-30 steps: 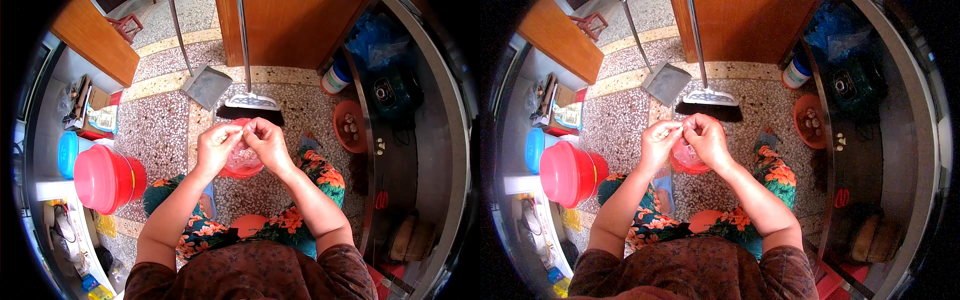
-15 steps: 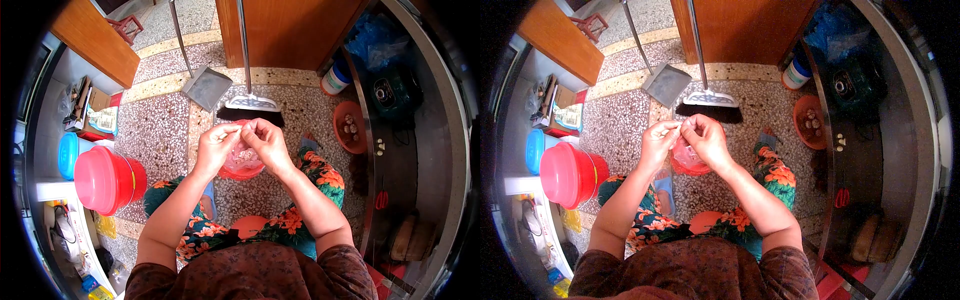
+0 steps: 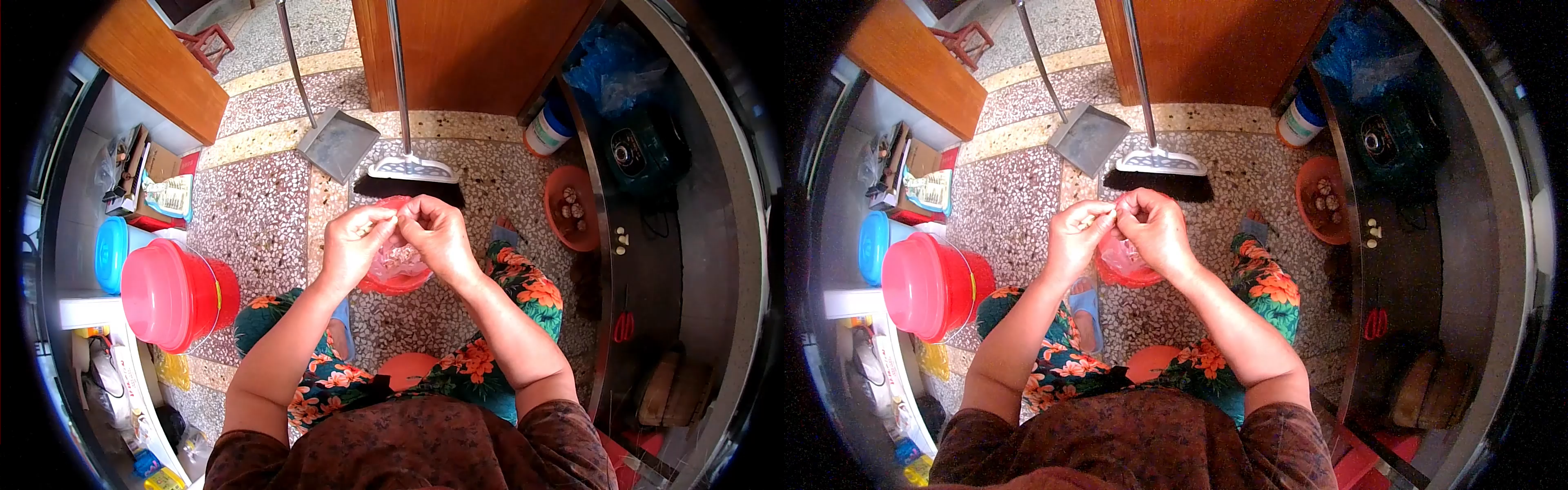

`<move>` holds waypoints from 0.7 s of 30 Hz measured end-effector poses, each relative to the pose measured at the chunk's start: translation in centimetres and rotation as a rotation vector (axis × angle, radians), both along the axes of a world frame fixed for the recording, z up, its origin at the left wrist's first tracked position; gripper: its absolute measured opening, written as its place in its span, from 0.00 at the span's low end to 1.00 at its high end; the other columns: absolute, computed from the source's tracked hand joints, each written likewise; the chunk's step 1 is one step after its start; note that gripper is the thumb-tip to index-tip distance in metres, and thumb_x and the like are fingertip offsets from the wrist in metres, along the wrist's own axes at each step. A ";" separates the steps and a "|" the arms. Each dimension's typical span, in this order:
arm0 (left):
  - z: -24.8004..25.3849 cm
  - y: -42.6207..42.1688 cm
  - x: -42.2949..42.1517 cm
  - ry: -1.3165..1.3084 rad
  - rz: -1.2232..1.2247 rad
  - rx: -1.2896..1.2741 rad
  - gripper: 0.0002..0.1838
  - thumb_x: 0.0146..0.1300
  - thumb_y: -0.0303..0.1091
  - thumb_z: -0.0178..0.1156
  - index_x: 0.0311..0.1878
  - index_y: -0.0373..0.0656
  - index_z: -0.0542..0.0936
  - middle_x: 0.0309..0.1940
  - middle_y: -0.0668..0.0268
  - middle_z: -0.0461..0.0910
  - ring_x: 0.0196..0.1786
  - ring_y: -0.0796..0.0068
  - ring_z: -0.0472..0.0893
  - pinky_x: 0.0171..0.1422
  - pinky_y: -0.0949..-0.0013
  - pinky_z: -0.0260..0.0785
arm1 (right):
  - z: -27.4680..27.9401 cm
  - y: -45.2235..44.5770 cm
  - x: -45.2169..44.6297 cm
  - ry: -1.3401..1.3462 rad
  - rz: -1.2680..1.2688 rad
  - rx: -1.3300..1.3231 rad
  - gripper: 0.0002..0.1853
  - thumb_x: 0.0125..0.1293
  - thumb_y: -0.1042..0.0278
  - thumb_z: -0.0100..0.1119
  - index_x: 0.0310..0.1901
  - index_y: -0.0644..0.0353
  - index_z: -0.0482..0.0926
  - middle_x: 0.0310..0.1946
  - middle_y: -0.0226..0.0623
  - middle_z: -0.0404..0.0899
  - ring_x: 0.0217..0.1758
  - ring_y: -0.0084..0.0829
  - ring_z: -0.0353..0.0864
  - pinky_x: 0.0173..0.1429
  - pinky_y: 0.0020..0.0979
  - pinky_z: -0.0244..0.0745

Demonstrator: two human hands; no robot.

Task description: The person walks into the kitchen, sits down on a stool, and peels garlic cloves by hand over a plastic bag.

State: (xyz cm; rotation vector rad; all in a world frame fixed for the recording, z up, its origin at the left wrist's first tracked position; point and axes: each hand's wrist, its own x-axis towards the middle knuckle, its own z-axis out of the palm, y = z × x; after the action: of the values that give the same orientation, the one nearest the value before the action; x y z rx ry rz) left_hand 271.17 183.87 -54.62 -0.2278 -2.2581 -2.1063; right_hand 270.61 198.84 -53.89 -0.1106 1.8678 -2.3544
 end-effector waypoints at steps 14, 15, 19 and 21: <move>0.6 0.1 0.0 -0.176 -0.012 0.179 0.07 0.63 0.24 0.59 0.43 0.33 0.80 0.35 0.66 0.81 0.35 0.84 0.78 0.40 0.80 0.72 | 0.8 -0.1 0.1 -0.034 0.036 -0.036 0.05 0.66 0.74 0.55 0.33 0.66 0.74 0.26 0.29 0.77 0.29 0.18 0.77 0.35 0.21 0.73; 0.6 0.1 0.0 -0.157 -0.013 0.173 0.07 0.63 0.24 0.59 0.43 0.34 0.80 0.35 0.66 0.81 0.35 0.83 0.78 0.40 0.80 0.72 | 0.6 -0.1 0.1 0.008 0.024 0.014 0.05 0.66 0.74 0.55 0.33 0.66 0.74 0.26 0.29 0.77 0.29 0.18 0.77 0.35 0.21 0.73; 0.3 0.0 0.1 -0.146 -0.011 0.140 0.06 0.63 0.24 0.59 0.43 0.34 0.80 0.37 0.65 0.81 0.36 0.83 0.78 0.41 0.79 0.72 | 0.2 -0.2 0.1 0.022 0.019 -0.002 0.05 0.66 0.75 0.54 0.32 0.65 0.74 0.26 0.31 0.78 0.30 0.18 0.77 0.35 0.21 0.73; 0.5 0.1 0.1 -0.149 -0.011 0.155 0.06 0.63 0.24 0.59 0.42 0.34 0.80 0.36 0.66 0.81 0.35 0.84 0.78 0.39 0.80 0.72 | 0.3 -0.2 0.1 0.018 0.024 0.008 0.05 0.66 0.75 0.54 0.33 0.65 0.73 0.26 0.31 0.77 0.30 0.19 0.77 0.35 0.21 0.73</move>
State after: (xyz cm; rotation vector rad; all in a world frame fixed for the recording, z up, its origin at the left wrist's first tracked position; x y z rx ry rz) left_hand 271.29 183.97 -54.10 -0.0798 -2.1570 -2.3644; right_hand 270.69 198.61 -53.61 -0.1530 1.8732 -2.3376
